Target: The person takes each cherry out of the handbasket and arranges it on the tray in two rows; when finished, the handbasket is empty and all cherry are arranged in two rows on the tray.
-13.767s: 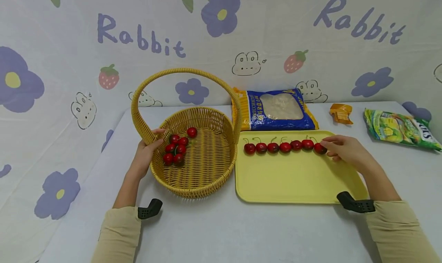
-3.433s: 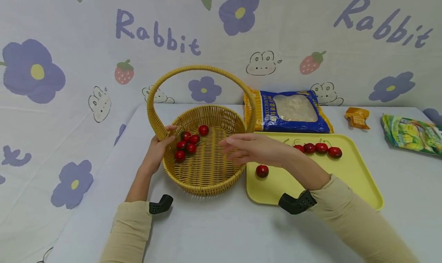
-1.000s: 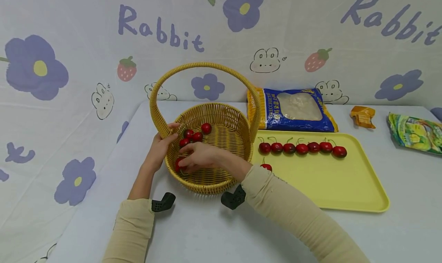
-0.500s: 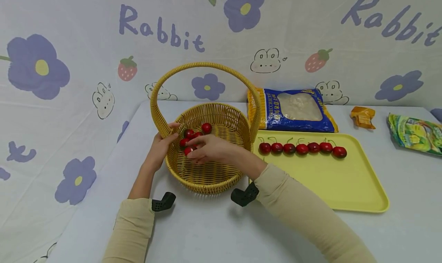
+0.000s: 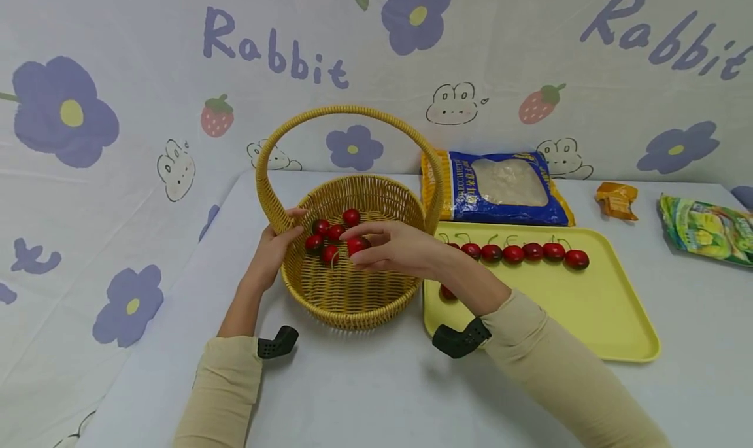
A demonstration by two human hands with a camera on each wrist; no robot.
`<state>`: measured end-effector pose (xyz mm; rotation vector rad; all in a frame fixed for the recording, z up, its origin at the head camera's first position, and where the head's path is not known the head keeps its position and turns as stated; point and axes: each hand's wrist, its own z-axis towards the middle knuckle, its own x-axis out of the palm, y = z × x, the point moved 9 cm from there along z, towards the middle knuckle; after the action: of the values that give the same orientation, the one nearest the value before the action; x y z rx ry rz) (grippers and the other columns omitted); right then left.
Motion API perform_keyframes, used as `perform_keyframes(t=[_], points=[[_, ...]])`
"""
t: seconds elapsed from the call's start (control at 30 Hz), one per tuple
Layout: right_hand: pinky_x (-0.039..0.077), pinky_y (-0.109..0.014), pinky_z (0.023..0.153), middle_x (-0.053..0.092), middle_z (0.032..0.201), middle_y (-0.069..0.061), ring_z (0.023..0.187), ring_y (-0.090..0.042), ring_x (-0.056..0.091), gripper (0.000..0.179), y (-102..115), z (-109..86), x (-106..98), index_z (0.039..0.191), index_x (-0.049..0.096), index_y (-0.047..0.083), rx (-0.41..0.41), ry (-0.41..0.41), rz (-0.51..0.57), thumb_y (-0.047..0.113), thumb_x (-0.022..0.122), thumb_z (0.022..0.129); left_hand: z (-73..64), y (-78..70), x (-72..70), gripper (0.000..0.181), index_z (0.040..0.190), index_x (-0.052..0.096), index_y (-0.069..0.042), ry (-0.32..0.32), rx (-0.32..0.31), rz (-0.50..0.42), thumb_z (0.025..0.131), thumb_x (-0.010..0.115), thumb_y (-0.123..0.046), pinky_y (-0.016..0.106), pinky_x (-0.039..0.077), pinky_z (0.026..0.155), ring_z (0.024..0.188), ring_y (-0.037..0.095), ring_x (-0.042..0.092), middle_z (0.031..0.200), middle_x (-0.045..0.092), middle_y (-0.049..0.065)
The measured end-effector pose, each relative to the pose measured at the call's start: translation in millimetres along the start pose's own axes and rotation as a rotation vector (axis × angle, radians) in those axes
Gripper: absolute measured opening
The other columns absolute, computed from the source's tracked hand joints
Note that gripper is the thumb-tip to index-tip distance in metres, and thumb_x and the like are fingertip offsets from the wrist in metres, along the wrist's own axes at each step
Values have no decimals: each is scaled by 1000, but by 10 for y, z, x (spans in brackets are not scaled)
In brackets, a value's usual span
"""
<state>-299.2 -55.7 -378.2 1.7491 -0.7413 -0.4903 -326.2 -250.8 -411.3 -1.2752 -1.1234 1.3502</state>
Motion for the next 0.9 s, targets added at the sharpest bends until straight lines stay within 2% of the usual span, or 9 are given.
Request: perform_keyframes(t=[0.2, 0.4, 0.5, 0.57, 0.6, 0.63, 0.73, 0.8, 0.9], points=[[46, -38, 93, 50, 128, -20, 100, -28, 57, 38, -28, -170, -73, 136, 48, 0, -16, -18, 66, 14, 48, 101, -8, 14, -7, 38, 137, 45, 0, 2, -2, 0, 100, 43, -10, 42, 20, 109, 133, 24, 31, 143, 40, 15], [45, -32, 93, 48, 133, -18, 117, -30, 53, 41, -49, -411, -118, 137, 48, 0, -23, 40, 3, 9, 54, 98, -5, 10, -3, 38, 137, 44, 0, 5, -1, -2, 100, 43, -10, 42, 19, 109, 134, 24, 30, 143, 39, 15], [51, -27, 71, 55, 127, -15, 85, -23, 61, 41, -105, -529, -206, 134, 55, 9, 10, 25, -122, 19, 61, 94, 1, 5, -1, 38, 137, 44, 0, 6, 2, -1, 100, 43, -10, 42, 19, 109, 134, 24, 30, 143, 39, 15], [43, -27, 54, 59, 118, -12, 64, -19, 50, 42, -156, -592, -262, 131, 58, 14, 32, 13, -202, 26, 65, 92, 3, 2, 0, 38, 137, 44, 1, 6, 5, -1, 100, 43, -10, 42, 19, 109, 133, 25, 31, 143, 39, 16], [36, -28, 51, 61, 114, -11, 62, -19, 47, 42, -184, -619, -284, 129, 59, 15, 39, 12, -235, 29, 67, 90, 3, 1, 0, 38, 137, 44, 1, 6, 5, 0, 100, 43, -10, 42, 19, 109, 133, 25, 31, 143, 39, 16], [32, -29, 50, 63, 109, -11, 60, -19, 44, 43, -209, -645, -304, 129, 59, 16, 43, 11, -262, 31, 67, 89, 2, 1, 1, 38, 137, 44, 1, 6, 5, -1, 100, 43, -10, 42, 20, 109, 133, 25, 32, 143, 39, 16], [38, -31, 58, 62, 98, -12, 70, -21, 52, 44, -262, -708, -346, 127, 58, 10, 22, 20, -261, 30, 68, 90, -1, -2, 4, 38, 137, 43, 1, 6, 3, -1, 100, 43, -10, 42, 20, 109, 132, 26, 32, 143, 39, 16], [44, -35, 66, 61, 97, -15, 79, -24, 56, 42, -278, -756, -395, 126, 57, 7, 6, 8, -243, 27, 67, 90, -3, -6, 6, 38, 137, 43, 1, 6, 3, 0, 100, 43, -10, 42, 20, 109, 132, 26, 32, 143, 38, 16], [49, -41, 76, 58, 103, -16, 83, -28, 57, 40, -278, -842, -496, 125, 56, 6, -13, -31, -209, 23, 66, 91, -4, -8, 11, 38, 137, 43, 1, 7, 2, 3, 100, 43, -10, 42, 20, 109, 132, 26, 33, 143, 39, 16]])
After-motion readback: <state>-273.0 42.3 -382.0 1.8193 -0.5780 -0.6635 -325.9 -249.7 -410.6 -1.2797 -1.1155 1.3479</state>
